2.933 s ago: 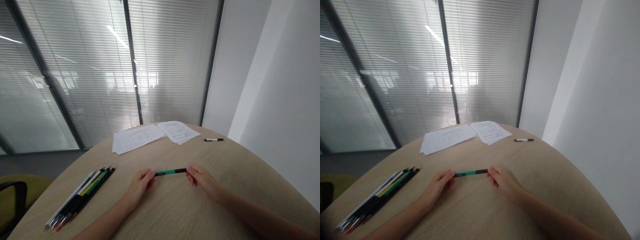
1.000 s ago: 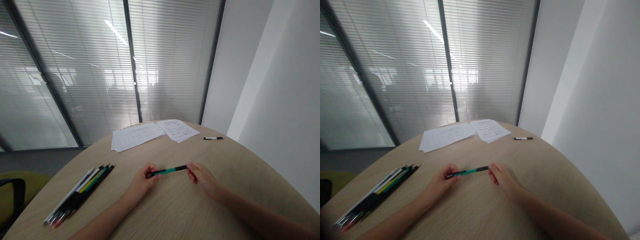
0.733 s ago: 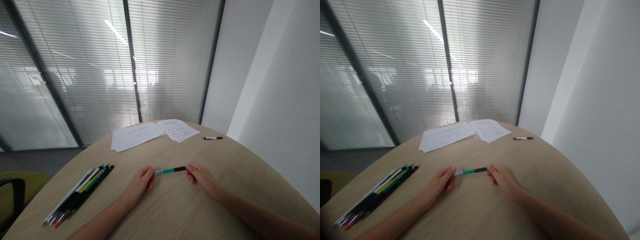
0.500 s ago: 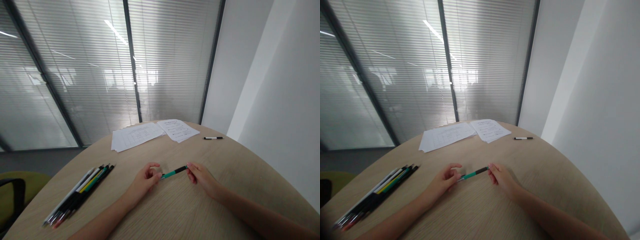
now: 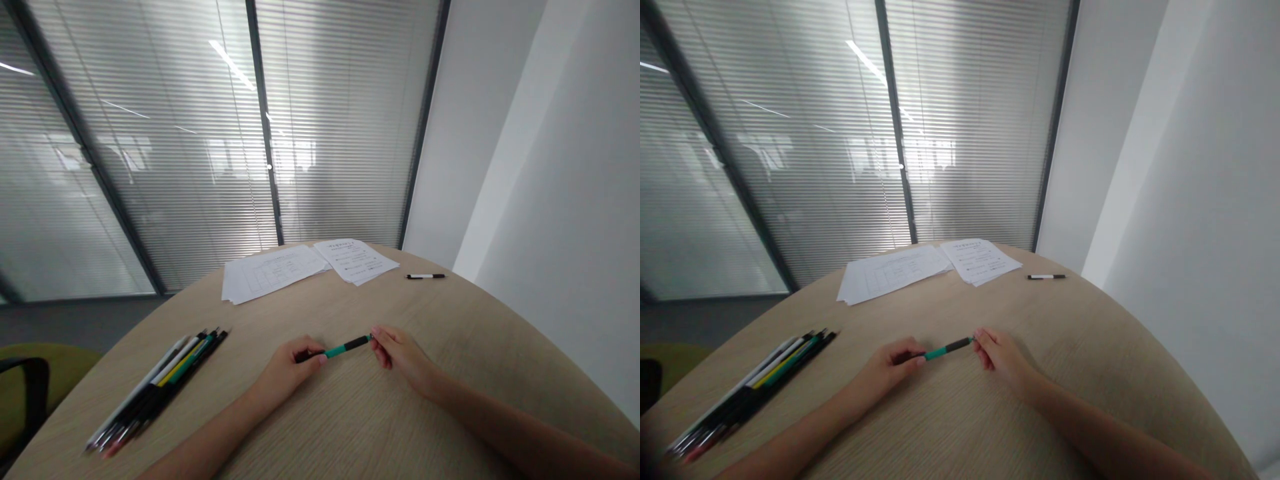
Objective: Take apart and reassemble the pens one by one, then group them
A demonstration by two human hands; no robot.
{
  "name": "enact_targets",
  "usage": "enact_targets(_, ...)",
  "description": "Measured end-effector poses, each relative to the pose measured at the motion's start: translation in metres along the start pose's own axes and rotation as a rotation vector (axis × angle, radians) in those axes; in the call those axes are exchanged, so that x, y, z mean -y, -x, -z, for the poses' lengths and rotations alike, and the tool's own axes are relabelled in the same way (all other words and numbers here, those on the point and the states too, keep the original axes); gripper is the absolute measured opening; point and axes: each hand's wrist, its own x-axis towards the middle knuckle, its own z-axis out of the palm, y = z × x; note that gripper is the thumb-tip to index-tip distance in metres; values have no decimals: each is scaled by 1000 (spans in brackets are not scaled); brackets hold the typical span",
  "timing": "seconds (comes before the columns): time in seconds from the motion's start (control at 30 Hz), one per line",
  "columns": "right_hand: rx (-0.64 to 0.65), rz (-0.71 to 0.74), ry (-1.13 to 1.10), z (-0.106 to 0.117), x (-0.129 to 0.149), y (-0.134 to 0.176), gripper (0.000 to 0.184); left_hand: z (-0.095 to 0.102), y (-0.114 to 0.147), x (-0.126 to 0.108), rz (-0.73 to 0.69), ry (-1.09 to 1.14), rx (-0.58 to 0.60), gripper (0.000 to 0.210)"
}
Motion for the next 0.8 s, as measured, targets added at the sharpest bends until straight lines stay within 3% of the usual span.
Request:
enact_targets(0.3,-51,32,18,0,-1,-1,36,-1,0,-5,213,217,-179,20)
enact_targets(0.5,-205,118,358,7,-2,-4,26,4,-2,-5,242,268,-290,24)
enact_targets(0.67,-92,299,609,6,-3,-1,9,5,-2,-5,245,288,-322,25)
enact_targets(0.8,-57,329,635,5,-5,0,13,4,-2,-3,248,306,-313,27)
